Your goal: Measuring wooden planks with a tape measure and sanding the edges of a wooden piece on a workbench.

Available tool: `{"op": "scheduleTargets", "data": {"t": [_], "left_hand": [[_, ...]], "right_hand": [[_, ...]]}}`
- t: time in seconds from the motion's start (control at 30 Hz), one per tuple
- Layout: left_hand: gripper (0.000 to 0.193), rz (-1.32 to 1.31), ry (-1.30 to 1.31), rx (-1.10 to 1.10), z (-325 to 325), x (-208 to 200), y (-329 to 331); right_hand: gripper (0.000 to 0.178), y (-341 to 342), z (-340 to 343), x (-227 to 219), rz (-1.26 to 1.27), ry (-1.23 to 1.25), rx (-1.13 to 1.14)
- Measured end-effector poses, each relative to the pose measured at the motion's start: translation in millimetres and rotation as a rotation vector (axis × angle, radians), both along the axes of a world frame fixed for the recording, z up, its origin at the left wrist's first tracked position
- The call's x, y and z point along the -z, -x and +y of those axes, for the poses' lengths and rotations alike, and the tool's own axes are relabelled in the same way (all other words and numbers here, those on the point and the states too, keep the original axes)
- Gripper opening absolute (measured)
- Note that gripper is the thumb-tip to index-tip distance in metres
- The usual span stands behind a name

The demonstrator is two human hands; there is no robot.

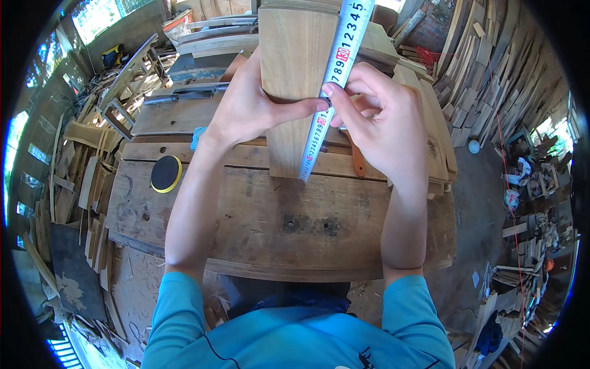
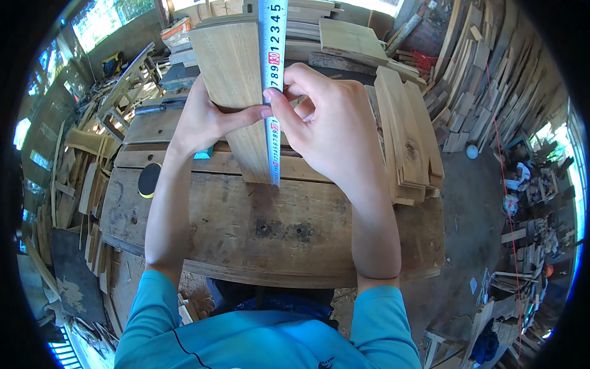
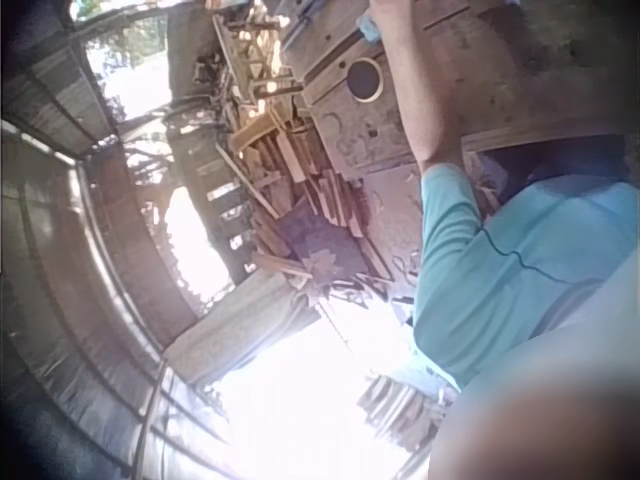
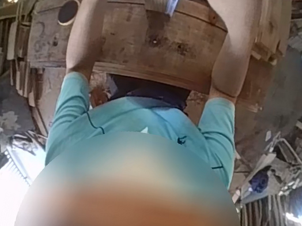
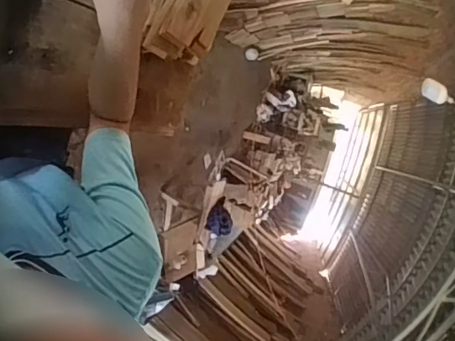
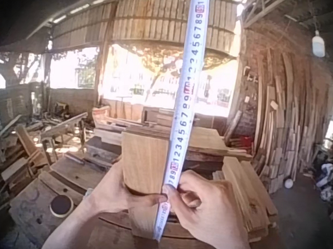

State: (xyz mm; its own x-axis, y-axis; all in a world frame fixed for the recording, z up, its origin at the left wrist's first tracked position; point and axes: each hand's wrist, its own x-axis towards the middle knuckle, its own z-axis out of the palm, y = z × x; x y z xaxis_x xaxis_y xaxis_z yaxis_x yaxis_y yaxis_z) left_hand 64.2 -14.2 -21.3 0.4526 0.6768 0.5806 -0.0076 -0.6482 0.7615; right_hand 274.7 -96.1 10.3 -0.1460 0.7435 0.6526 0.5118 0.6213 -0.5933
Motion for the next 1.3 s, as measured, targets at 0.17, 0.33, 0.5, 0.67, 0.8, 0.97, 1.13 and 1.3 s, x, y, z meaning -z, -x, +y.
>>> {"op": "scheduleTargets", "data": {"t": [0.17, 0.33, 0.5, 0.67, 0.8, 0.97, 1.13, 1.3], "left_hand": [[0.083, 0.005, 0.000, -0.007, -1.3, -0.4, 0.1], [0.083, -0.003, -0.011, -0.012, -1.0, 1.1, -0.4], [0.084, -0.005, -0.003, -0.010, -0.6, 0.0, -0.9], [0.084, 0.004, -0.024, -0.015, 0.0, 0.5, -0.1], [0.084, -0.014, 0.001, 0.003, 0.3, -0.4, -1.2], [0.085, -0.022, 0.019, 0.005, -0.4, -1.1, -0.8], [0.087, -0.029, 0.017, 0.016, 1.1, 1.7, 0.7], [0.087, -0.057, -0.001, 0.024, 2.8, 1.0, 2.6]], "right_hand": [[0.012, 0.0, -1.2, -1.5, -0.012, 0.000, 0.002], [0.012, 1.4, -2.9, -2.0, -0.012, 0.004, 0.006], [0.012, 1.3, -3.8, -2.6, -0.013, 0.014, 0.010], [0.012, 2.9, -8.7, -8.4, -0.032, 0.122, 0.021], [0.013, 0.8, -5.7, -7.3, -0.040, 0.100, 0.006], [0.013, -2.4, 0.5, -2.9, -0.024, 0.033, -0.014], [0.015, -2.0, -1.9, -5.8, -0.017, 0.059, -0.030], [0.014, -2.2, -0.8, -4.7, 0.008, 0.049, -0.076]]}}
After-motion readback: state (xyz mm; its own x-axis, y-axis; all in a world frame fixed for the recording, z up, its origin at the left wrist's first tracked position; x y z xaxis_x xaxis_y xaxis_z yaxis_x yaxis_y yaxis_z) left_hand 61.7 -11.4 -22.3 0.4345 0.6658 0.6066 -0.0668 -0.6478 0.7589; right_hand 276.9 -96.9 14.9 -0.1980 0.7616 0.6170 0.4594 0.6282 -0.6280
